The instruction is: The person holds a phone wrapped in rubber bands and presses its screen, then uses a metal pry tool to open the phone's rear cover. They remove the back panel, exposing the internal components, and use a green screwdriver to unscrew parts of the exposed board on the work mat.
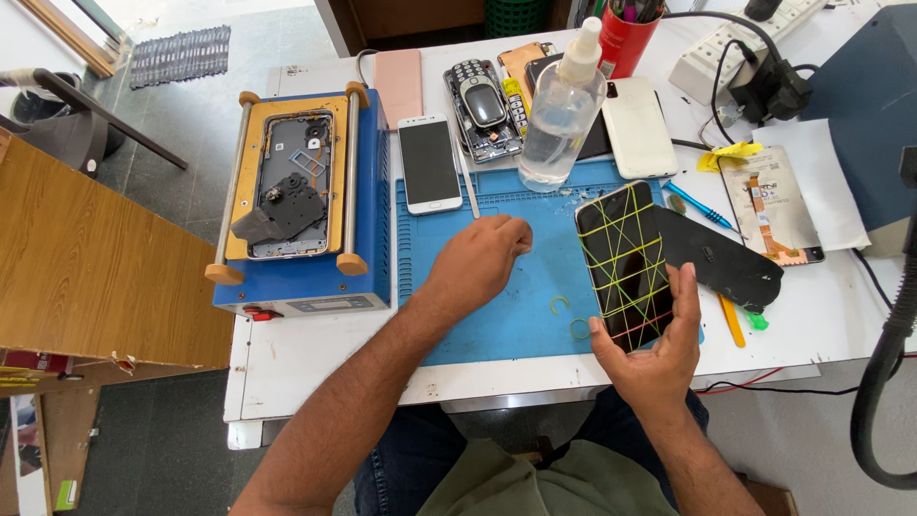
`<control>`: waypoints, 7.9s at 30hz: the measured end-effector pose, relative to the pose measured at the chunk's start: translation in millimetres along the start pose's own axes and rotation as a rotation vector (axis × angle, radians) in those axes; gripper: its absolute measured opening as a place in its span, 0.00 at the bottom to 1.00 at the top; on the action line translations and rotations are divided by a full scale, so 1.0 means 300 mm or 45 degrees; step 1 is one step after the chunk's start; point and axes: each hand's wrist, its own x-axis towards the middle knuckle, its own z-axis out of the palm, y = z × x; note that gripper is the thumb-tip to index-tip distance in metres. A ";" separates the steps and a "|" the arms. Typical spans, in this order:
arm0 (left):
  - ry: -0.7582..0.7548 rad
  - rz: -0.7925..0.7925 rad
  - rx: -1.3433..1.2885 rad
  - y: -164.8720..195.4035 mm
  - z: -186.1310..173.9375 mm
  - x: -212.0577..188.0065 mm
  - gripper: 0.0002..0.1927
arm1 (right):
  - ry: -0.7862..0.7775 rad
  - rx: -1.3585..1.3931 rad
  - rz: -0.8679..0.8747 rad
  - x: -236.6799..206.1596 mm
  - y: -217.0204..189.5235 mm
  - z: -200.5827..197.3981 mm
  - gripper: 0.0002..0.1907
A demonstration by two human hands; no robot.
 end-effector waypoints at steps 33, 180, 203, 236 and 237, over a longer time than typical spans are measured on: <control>-0.620 -0.302 -2.203 0.035 0.073 0.022 0.40 | -0.736 -1.465 0.813 1.138 0.450 -0.227 0.19; -0.573 -0.300 -2.035 0.070 0.115 -0.029 0.40 | 0.463 0.234 2.296 -1.167 0.392 -0.580 0.12; -0.511 -0.255 -2.158 0.127 0.091 -0.086 0.38 | 0.943 1.470 1.841 -1.086 0.295 -0.642 0.22; -0.751 -0.156 -2.425 0.118 0.077 -0.130 0.37 | -1.122 1.592 1.255 -0.247 -0.103 -0.372 0.25; -0.753 -0.150 -2.395 0.120 0.078 -0.131 0.37 | -0.785 1.469 1.229 -0.230 -0.104 -0.371 0.24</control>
